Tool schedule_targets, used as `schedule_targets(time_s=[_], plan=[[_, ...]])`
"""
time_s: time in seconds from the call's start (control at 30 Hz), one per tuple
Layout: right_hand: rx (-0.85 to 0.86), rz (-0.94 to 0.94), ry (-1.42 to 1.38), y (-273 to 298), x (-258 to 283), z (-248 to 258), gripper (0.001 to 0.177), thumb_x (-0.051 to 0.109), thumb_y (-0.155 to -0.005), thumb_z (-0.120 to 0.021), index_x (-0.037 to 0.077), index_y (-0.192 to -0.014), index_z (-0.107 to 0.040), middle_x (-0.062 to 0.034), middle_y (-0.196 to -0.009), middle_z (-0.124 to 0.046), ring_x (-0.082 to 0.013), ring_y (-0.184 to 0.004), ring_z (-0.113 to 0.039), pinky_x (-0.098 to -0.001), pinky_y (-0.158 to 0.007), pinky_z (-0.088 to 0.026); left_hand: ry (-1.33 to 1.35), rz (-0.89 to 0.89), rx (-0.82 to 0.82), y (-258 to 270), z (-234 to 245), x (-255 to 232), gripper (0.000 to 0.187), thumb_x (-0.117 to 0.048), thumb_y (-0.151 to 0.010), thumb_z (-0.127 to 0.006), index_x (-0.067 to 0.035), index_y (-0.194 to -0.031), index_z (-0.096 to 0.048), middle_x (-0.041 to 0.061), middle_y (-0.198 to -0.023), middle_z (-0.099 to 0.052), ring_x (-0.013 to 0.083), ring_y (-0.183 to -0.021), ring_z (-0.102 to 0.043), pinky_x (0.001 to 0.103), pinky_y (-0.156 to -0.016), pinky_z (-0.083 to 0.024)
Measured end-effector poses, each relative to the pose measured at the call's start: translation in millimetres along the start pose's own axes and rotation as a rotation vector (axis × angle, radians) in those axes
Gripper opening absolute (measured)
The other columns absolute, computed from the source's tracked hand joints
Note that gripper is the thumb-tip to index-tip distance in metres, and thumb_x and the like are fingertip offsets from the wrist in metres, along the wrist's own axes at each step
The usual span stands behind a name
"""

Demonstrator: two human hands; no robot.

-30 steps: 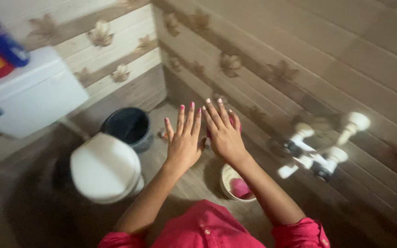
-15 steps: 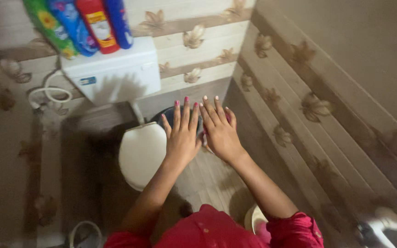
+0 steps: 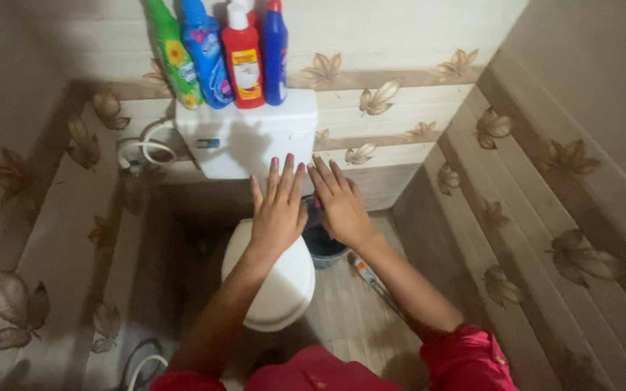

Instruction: The person wipes several bottles of bathroom supplies with a cloth and places them on a wall shelf. They handle a white bottle, a pink bottle, and a red bottle, cleaning each before arranging them on the shelf.

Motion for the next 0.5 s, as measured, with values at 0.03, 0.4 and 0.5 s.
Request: schedule_targets(time_s=[0.03, 0.4, 0.5], plan=[[0.023, -0.012, -0.015, -9, 0, -5, 0.084, 0.000, -0.075, -0.061, 0.004, -0.156, -0.039, -0.0147, -0.166, -0.029, -0.0390, -0.148, -0.034, -0.0558, -0.111, -0.038, -0.018, -0.004, -0.012, -4, -1, 12, 0.084, -0.022, -0.085, -0.070, -0.008, -0.159, -0.032, 0.015, -0.168, -0.022, 0.0382, -0.155, -0.019, 0.072, -0.118, -0.017], [-0.160, -0.023, -0.054, -114, -3, -72, 0.056, 0.009, -0.096, -0.057, 0.007, -0.151, -0.045, -0.0147, -0.161, -0.040, -0.0358, -0.141, -0.046, -0.0520, -0.107, -0.043, 0.198, -0.051, -0.135, -51, -15, 130, 0.078, -0.018, -0.085, -0.072, 0.004, -0.151, -0.037, 0.025, -0.161, -0.032, 0.0502, -0.150, -0.027, 0.063, -0.117, -0.029], [-0.216, -0.035, -0.134, -131, -6, -95, 0.050, 0.005, -0.096, -0.057, 0.006, -0.145, -0.051, -0.0155, -0.156, -0.047, -0.0350, -0.137, -0.051, -0.0488, -0.105, -0.045, 0.306, -0.054, -0.251, -58, -24, 154, 0.075, -0.014, -0.087, -0.073, 0.005, -0.150, -0.038, 0.027, -0.157, -0.038, 0.0522, -0.148, -0.033, 0.058, -0.119, -0.034]])
Point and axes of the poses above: each hand's wrist, its own y-axis away from the middle knuckle, its own z-axis out of the back of the hand, x = y × z, the point moved 1 cm from there along -y, towards the middle knuckle
